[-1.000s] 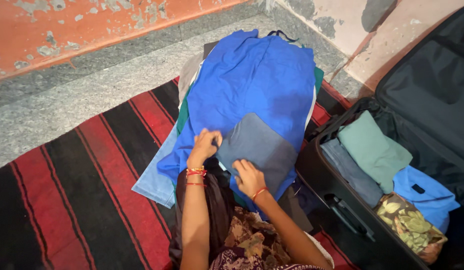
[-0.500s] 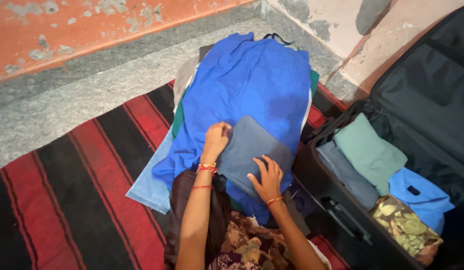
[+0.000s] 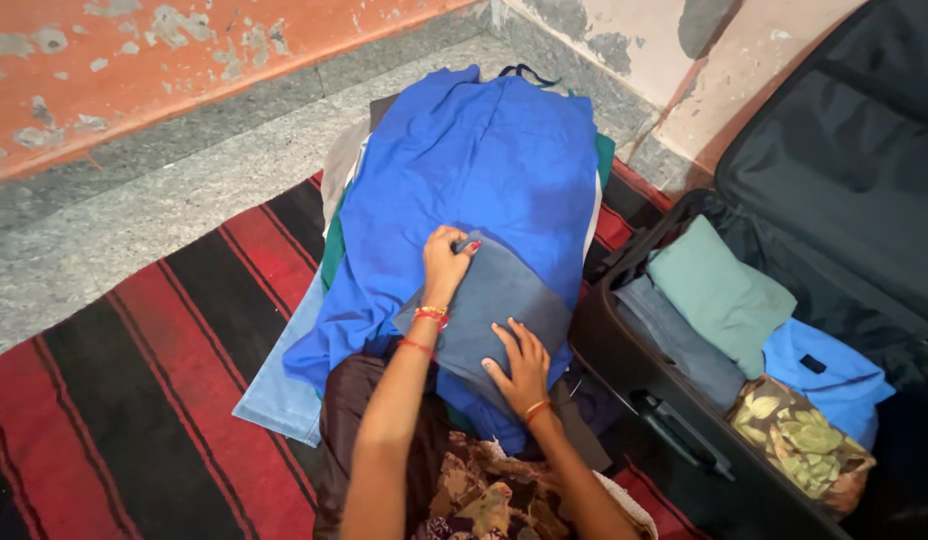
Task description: The person folds a floral dress, a grey shirt, and other clothing items by hand on a rug and places them into an open suitcase.
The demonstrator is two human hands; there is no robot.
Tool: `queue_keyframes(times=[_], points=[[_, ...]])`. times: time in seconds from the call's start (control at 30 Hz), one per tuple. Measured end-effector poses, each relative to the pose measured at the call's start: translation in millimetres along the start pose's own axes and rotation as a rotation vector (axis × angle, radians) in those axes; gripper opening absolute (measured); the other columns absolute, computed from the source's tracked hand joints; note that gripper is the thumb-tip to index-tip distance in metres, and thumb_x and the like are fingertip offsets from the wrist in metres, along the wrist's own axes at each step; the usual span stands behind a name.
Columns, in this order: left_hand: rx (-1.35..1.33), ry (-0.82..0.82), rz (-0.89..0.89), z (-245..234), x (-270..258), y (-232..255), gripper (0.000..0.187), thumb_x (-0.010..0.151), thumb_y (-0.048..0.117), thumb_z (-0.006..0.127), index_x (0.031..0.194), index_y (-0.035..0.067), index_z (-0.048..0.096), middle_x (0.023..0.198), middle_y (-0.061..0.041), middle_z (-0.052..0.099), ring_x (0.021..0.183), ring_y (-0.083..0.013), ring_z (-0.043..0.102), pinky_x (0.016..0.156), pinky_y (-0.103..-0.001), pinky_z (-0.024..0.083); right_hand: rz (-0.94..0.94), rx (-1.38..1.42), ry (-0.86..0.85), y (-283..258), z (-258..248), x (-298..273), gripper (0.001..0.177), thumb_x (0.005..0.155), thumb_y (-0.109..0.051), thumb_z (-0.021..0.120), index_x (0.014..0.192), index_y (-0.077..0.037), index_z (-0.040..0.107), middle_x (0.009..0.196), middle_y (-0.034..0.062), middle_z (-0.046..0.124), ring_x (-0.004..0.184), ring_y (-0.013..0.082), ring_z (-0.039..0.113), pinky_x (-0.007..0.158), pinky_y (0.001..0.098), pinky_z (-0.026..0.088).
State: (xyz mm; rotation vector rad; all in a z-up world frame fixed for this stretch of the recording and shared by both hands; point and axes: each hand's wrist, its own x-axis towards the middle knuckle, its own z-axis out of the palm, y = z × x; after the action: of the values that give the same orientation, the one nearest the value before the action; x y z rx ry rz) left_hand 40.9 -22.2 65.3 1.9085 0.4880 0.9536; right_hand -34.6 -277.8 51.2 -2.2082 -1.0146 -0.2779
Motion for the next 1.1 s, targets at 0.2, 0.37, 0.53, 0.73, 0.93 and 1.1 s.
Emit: queue_keyframes(times=[0.2,0.37,0.53,0.73,0.93,1.1], points=[[-0.357,-0.009,0.253,-48.5,-20.8,48.1,0.012,0.079,0.002,0.078,0.085,0.000,0.069,0.116,-0.013,0.070,0.110,-0.0276,0.061,0.097,-0.038,0.046,-0.004,0.090,0.233,-3.8,-41.7,41.1,0.061,0.086,-0.036,0.077,0.139,-0.012,0.058,0.141,0.0135,0.055,0.131,0.0343,0.048,0.111,0.0490,0.035],[-0.762,-0.132,0.120,-28.4,-21.0,40.6,0.009,0.092,0.000,0.071,0.100,-0.001,0.067,0.123,-0.010,0.073,0.124,-0.0187,0.060,0.108,-0.030,0.043,0.092,-0.043,0.183,50.6,-27.5,84.6,0.068,0.078,-0.035,0.082,0.137,-0.007,0.059,0.131,0.0159,0.060,0.124,0.0377,0.051,0.103,0.0495,0.035],[-0.633,-0.033,0.073,-8.1,-17.3,9.5,0.016,0.097,0.001,0.077,0.111,-0.003,0.073,0.104,-0.012,0.067,0.101,-0.0161,0.063,0.092,-0.026,0.050,0.419,0.146,-0.095,120.3,3.9,90.4,0.043,0.091,-0.044,0.079,0.121,-0.014,0.072,0.110,0.0138,0.074,0.108,0.0295,0.073,0.096,0.0359,0.055],[0.135,-0.072,0.102,11.3,-8.0,-56.6,0.052,0.081,0.020,0.085,0.126,0.005,0.064,0.114,-0.022,0.069,0.105,-0.0391,0.065,0.086,-0.044,0.051,0.192,-0.106,0.048,96.0,3.4,96.4,0.051,0.084,-0.027,0.077,0.131,-0.012,0.062,0.121,0.0151,0.065,0.117,0.0363,0.057,0.100,0.0446,0.046],[0.138,-0.188,-0.325,7.1,-7.4,-64.0,0.050,0.087,0.025,0.080,0.131,0.010,0.060,0.111,-0.021,0.071,0.107,-0.0395,0.067,0.091,-0.045,0.052,-0.116,-0.040,0.045,48.3,4.1,82.8,0.058,0.092,-0.030,0.068,0.145,-0.013,0.053,0.147,0.0160,0.053,0.138,0.0360,0.046,0.115,0.0522,0.032],[0.229,0.028,-0.031,-25.4,-15.7,-17.9,0.043,0.086,0.002,0.066,0.128,0.008,0.062,0.118,-0.019,0.068,0.111,-0.0392,0.064,0.095,-0.045,0.052,-0.025,-0.109,-0.136,49.3,25.0,65.9,0.055,0.101,-0.038,0.054,0.153,-0.021,0.050,0.162,0.0132,0.042,0.152,0.0348,0.032,0.123,0.0566,0.017]])
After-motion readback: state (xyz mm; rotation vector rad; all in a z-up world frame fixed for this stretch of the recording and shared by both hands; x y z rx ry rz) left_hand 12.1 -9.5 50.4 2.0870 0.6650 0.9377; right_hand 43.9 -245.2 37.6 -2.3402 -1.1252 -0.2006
